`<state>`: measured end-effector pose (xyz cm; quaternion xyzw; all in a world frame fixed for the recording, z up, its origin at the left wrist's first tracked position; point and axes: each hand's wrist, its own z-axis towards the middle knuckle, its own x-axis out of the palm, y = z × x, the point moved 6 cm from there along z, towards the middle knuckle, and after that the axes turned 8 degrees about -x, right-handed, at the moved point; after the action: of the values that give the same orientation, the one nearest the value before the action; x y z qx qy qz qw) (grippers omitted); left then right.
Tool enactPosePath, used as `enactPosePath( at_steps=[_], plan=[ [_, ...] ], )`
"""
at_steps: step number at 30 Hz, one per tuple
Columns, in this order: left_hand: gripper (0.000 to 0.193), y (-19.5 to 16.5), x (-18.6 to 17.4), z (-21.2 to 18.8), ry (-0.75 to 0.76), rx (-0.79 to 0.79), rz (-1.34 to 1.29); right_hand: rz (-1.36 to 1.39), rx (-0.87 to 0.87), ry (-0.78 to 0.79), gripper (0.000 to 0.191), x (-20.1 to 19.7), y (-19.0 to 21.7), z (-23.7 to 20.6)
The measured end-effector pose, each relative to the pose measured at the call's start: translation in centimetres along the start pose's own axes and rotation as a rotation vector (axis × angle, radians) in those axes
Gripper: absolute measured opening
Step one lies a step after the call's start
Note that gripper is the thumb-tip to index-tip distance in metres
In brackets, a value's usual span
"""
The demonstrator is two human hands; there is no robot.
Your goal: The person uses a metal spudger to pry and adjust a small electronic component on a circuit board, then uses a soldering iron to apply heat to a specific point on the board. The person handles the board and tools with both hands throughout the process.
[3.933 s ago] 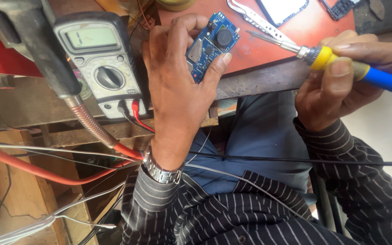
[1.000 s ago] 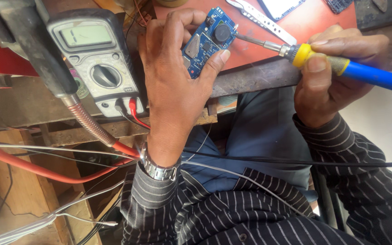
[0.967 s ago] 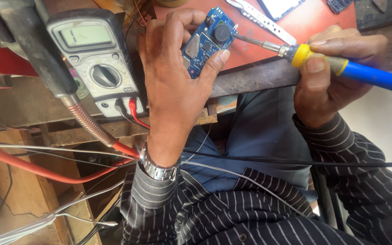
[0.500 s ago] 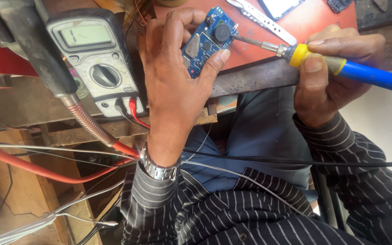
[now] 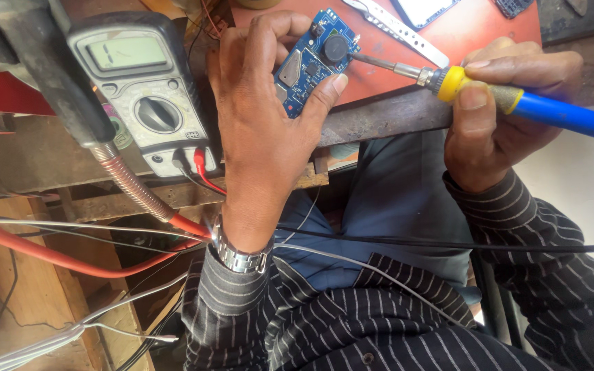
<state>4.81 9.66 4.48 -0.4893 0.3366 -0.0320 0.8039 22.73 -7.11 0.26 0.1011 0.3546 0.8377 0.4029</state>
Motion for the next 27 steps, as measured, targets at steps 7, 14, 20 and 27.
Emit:
enactPosePath(
  at_steps=[7,14,20,27],
  plan=[
    [0.046,0.11,0.01,0.01,0.001,-0.007,0.008,-0.009,0.007,-0.003,0.021,-0.18,-0.24,-0.23],
    [0.047,0.13,-0.10,-0.04,0.000,0.002,0.014,-0.005,-0.008,0.009,0.022,-0.09,-0.16,0.01],
    [0.047,0.12,0.00,-0.05,0.000,0.003,0.001,-0.012,-0.016,0.004,0.023,-0.09,-0.06,0.17],
    [0.047,0.15,0.01,-0.05,0.003,0.002,0.001,-0.015,0.008,0.003,0.023,-0.17,-0.03,-0.06]
  ],
)
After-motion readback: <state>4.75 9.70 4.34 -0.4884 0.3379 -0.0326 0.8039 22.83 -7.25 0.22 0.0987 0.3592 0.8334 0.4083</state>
